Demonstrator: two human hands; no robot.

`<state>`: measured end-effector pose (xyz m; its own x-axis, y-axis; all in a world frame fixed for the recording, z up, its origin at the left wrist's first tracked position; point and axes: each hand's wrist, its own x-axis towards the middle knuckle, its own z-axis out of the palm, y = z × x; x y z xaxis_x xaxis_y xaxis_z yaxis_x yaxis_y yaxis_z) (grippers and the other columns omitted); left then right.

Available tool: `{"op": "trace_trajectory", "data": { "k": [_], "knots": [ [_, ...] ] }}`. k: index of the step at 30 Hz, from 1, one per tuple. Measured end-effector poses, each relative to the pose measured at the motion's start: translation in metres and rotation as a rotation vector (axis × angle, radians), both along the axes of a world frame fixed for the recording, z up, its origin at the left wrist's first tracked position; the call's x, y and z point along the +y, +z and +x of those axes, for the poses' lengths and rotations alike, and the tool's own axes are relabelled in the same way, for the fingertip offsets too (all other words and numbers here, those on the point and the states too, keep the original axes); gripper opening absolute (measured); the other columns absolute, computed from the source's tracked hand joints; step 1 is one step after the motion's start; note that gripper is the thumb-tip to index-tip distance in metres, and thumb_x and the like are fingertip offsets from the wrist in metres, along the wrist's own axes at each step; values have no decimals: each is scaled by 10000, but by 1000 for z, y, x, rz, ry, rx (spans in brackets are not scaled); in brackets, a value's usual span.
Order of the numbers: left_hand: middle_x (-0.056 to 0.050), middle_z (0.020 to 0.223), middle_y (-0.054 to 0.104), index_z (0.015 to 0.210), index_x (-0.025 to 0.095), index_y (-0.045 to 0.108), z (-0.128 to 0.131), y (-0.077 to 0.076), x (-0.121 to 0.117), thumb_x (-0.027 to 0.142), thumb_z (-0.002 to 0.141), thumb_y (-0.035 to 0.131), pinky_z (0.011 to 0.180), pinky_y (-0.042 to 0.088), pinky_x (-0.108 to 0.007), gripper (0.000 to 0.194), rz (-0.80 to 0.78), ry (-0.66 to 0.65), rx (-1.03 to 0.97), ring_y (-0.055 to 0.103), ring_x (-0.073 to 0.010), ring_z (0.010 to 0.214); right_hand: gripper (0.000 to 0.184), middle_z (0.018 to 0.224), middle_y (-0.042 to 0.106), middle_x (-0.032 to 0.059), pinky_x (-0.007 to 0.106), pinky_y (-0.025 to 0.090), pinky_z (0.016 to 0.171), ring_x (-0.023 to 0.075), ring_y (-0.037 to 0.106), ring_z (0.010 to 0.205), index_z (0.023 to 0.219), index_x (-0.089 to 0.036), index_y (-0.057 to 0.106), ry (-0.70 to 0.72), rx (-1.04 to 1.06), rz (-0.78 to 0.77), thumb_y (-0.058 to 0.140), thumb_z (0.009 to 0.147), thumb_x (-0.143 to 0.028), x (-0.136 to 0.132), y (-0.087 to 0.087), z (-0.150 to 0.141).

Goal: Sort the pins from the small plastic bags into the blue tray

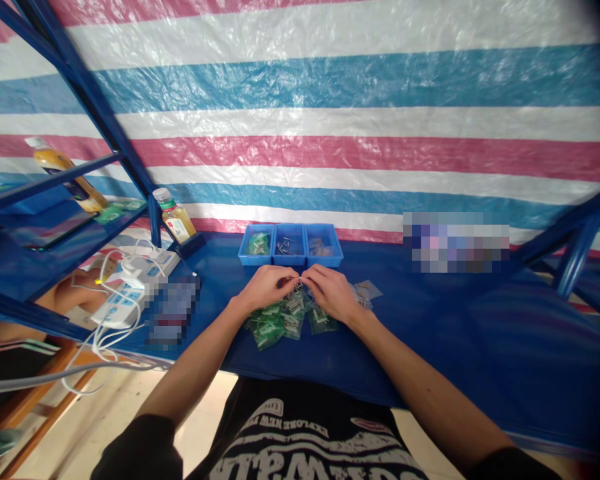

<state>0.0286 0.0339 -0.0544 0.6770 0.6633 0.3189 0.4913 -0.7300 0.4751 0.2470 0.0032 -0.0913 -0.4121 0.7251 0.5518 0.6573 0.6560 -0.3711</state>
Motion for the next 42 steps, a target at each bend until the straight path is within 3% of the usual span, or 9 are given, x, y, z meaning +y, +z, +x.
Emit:
{"op": "trace_trajectory", "data": {
  "k": [6, 11, 13, 16, 20, 22, 27, 30, 42],
  "knots": [
    [-21, 815, 746, 988, 190, 735, -2, -1, 3, 384, 1026, 521, 699, 434, -237, 291, 33, 66, -22, 641, -141, 699, 313, 871, 667, 58, 323, 459, 796, 218, 630, 841, 905, -228, 618, -103, -7, 5, 391, 1095, -330, 1, -3, 0],
    [-36, 917, 766, 1010, 197, 753, -4, -4, 5, 399, 1029, 519, 728, 456, -243, 310, 46, 111, -83, 655, -144, 730, 317, 920, 703, 74, 332, 478, 825, 231, 659, 891, 974, -237, 638, -147, 52, -12, 364, 1097, -335, 1, -4, 1],
    [-33, 855, 763, 992, 192, 762, -3, -5, 6, 418, 1021, 531, 699, 460, -243, 325, 25, 156, -132, 641, -142, 686, 277, 1006, 730, 82, 342, 491, 850, 240, 677, 946, 1074, -239, 642, -166, 95, -19, 379, 1088, -323, 2, -4, 1],
    [-11, 641, 702, 998, 165, 770, 1, -8, 9, 482, 1009, 528, 635, 465, -247, 398, -41, 353, -294, 598, -141, 568, 241, 1064, 743, 80, 349, 503, 855, 251, 691, 974, 1174, -238, 622, -203, 134, -33, 423, 1073, -328, 1, -5, 1],
    [10, 602, 693, 1291, 142, 685, 4, -9, 14, 532, 990, 541, 596, 475, -247, 514, -164, 452, -399, 552, -131, 494, 218, 1018, 743, 67, 336, 497, 832, 244, 696, 928, 1146, -240, 622, -193, 101, -59, 441, 1072, -338, -1, -4, -1],
    [11, 633, 708, 1365, 157, 639, 1, -10, 16, 521, 991, 544, 615, 481, -247, 530, -174, 431, -373, 552, -127, 498, 219, 1025, 741, 69, 333, 491, 838, 242, 693, 940, 1129, -240, 624, -179, 86, -61, 432, 1076, -330, -1, -3, -1],
    [19, 556, 610, 1094, 196, 782, -12, -11, 21, 451, 992, 560, 601, 407, -244, 353, -21, 397, -153, 522, -132, 523, 212, 1004, 737, 67, 336, 479, 835, 241, 681, 937, 1053, -238, 643, -200, 59, -35, 435, 1069, -276, 3, -5, 0],
    [13, 584, 618, 1071, 227, 796, -14, -11, 21, 407, 971, 598, 581, 367, -242, 286, 9, 338, 36, 536, -141, 543, 191, 983, 735, 65, 332, 479, 830, 238, 676, 933, 1007, -241, 653, -201, 36, -31, 469, 1054, -251, 6, -9, 2],
    [-51, 1003, 798, 1130, 296, 788, -10, -16, 18, 392, 946, 637, 781, 517, -262, 256, -14, 308, 278, 728, -232, 885, 196, 941, 726, 64, 341, 480, 829, 235, 663, 906, 986, -245, 667, -166, -5, -25, 482, 1050, -240, 6, -11, 1]
  ]
}}
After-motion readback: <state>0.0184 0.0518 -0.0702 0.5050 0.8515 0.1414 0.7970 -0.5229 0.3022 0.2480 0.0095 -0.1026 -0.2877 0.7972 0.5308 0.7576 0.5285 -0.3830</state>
